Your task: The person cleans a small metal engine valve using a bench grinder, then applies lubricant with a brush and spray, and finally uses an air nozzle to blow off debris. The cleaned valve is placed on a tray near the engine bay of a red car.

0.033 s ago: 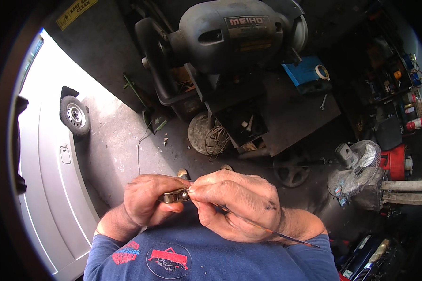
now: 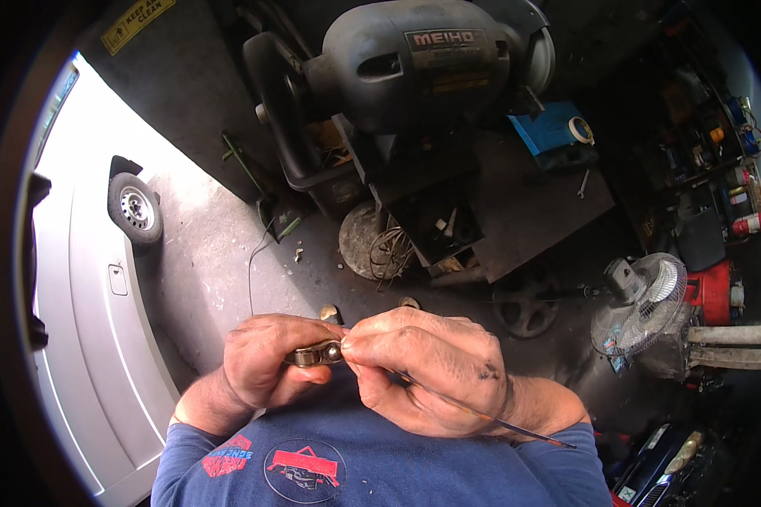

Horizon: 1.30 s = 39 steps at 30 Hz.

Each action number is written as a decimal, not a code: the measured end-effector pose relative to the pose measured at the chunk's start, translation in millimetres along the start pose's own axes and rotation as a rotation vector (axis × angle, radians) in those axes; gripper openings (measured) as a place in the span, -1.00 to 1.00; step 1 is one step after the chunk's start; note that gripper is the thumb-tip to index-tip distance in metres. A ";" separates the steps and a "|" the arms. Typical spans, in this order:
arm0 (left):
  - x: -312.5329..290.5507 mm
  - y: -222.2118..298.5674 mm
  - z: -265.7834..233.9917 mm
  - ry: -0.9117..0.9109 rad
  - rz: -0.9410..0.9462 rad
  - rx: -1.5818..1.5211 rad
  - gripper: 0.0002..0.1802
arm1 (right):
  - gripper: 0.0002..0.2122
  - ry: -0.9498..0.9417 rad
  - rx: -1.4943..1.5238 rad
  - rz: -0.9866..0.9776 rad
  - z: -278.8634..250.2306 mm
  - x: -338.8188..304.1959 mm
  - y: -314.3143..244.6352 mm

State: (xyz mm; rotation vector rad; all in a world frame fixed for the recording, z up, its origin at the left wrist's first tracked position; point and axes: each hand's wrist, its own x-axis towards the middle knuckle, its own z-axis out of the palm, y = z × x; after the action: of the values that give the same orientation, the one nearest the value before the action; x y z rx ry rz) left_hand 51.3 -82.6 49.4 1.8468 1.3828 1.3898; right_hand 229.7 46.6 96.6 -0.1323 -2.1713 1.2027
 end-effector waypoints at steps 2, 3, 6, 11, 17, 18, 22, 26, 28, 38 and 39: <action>1.2 -0.5 -1.6 -0.011 -0.038 0.000 -0.64 | -0.79 -0.001 0.003 0.004 -1.4 -0.1 0.8; 1.5 -0.5 -2.5 -0.021 -0.063 0.001 -0.63 | -0.79 -0.004 0.012 0.007 -1.8 -0.2 1.0; 7.4 -4.7 -3.7 0.002 -0.087 0.018 -0.62 | -0.79 0.001 0.030 -0.007 -4.3 4.0 7.8; 8.8 -3.3 -3.7 -0.007 -0.120 0.040 -0.60 | -0.80 0.006 0.050 0.010 -0.9 3.5 7.2; 9.3 -4.4 -6.7 0.004 -0.028 0.034 -0.62 | -0.84 0.047 0.029 0.015 -1.3 2.3 7.4; 9.1 -4.0 -6.6 0.009 -0.023 0.051 -0.62 | -0.83 0.035 0.033 0.012 -0.9 1.8 6.5; 8.5 -1.9 -4.3 0.023 -0.050 0.060 -0.61 | -0.83 0.027 0.012 0.009 -0.7 0.5 4.8; 7.1 0.1 -3.9 0.012 -0.079 0.048 -0.62 | -0.80 0.056 0.017 -0.005 -1.1 -0.9 4.7; 6.7 0.1 -2.9 0.021 -0.081 0.045 -0.63 | -0.79 0.043 0.019 -0.018 0.2 -1.7 4.7; 3.6 -4.0 -3.6 -0.004 -0.104 0.110 -0.65 | -0.81 -0.012 -0.055 -0.037 7.6 -0.8 9.3; 3.1 -4.4 -3.3 -0.014 -0.105 0.124 -0.65 | -0.81 -0.023 -0.079 -0.041 8.7 -0.1 10.0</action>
State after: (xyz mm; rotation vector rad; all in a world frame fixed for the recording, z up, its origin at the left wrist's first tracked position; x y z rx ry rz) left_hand 46.4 -78.8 48.6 1.8271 1.5670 1.2624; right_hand 222.6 46.1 85.4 -0.1077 -2.2314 1.1020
